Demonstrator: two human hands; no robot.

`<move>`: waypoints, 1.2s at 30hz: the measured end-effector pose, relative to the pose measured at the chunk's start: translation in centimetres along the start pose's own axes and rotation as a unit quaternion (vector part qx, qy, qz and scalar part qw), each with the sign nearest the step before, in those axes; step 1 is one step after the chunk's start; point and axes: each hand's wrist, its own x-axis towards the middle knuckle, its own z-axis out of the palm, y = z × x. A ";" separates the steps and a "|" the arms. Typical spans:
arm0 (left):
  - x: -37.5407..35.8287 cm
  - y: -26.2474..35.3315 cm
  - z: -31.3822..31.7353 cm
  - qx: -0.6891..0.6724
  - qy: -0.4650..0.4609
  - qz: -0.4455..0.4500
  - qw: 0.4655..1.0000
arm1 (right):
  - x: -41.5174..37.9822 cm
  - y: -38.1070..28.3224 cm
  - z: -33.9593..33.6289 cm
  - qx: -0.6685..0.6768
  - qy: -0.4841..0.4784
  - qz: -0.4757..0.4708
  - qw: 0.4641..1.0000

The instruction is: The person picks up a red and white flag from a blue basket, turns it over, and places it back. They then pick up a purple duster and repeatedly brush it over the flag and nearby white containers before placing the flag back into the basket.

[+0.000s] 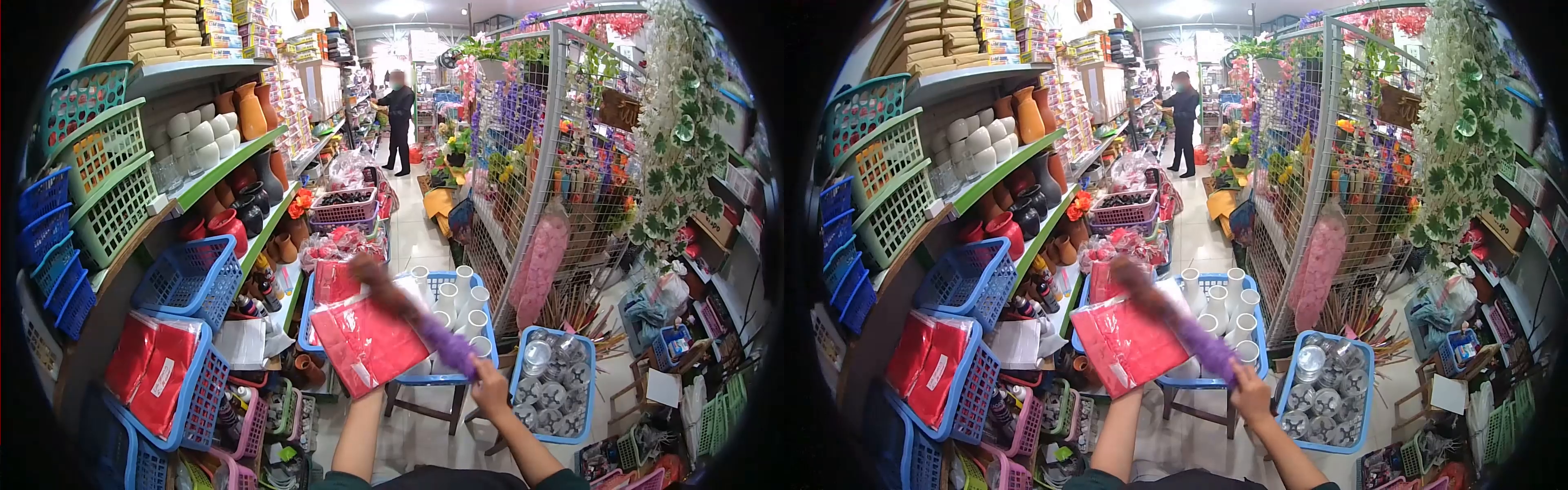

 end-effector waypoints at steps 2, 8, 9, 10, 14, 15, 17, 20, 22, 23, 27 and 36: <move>0.5 -0.5 -0.4 0.028 0.008 0.042 0.999 | 0.3 1.6 0.1 0.052 0.061 0.116 0.990; 2.1 0.1 1.5 0.103 0.032 0.167 0.980 | -1.6 -1.7 -0.6 0.092 0.098 -0.034 0.990; 2.1 0.0 1.1 0.116 0.036 0.187 0.975 | -1.8 -2.5 -0.5 0.084 0.068 -0.095 0.990; 2.2 0.0 0.4 0.129 0.039 0.206 0.969 | -2.2 -3.0 -0.5 0.076 0.037 -0.155 0.984; 2.9 0.0 0.5 0.181 0.054 0.287 0.939 | -2.8 -2.9 -0.7 -0.040 -0.100 -0.242 0.964; 3.2 0.0 0.8 0.194 0.059 0.308 0.930 | -3.0 -1.4 0.5 -0.035 -0.060 -0.205 0.976; 3.2 -0.1 1.1 0.219 0.071 0.346 0.909 | -2.5 -0.5 0.4 -0.021 -0.039 -0.057 0.997; 2.3 -0.8 0.1 0.259 0.082 0.406 0.873 | -1.5 2.2 2.2 0.058 0.092 0.118 0.987; 1.6 -0.4 1.0 0.289 0.084 0.441 0.846 | -1.0 2.1 2.3 0.090 0.118 0.166 0.975; 1.3 -0.2 1.1 0.307 0.084 0.455 0.832 | -1.1 1.9 2.4 0.121 0.145 0.213 0.959; -0.3 0.8 1.9 0.387 0.088 0.508 0.764 | -2.6 -1.2 0.3 0.137 0.052 0.028 0.989; -3.6 2.2 0.8 0.542 0.087 0.603 0.579 | -1.6 1.0 0.2 -0.030 -0.025 -0.038 0.999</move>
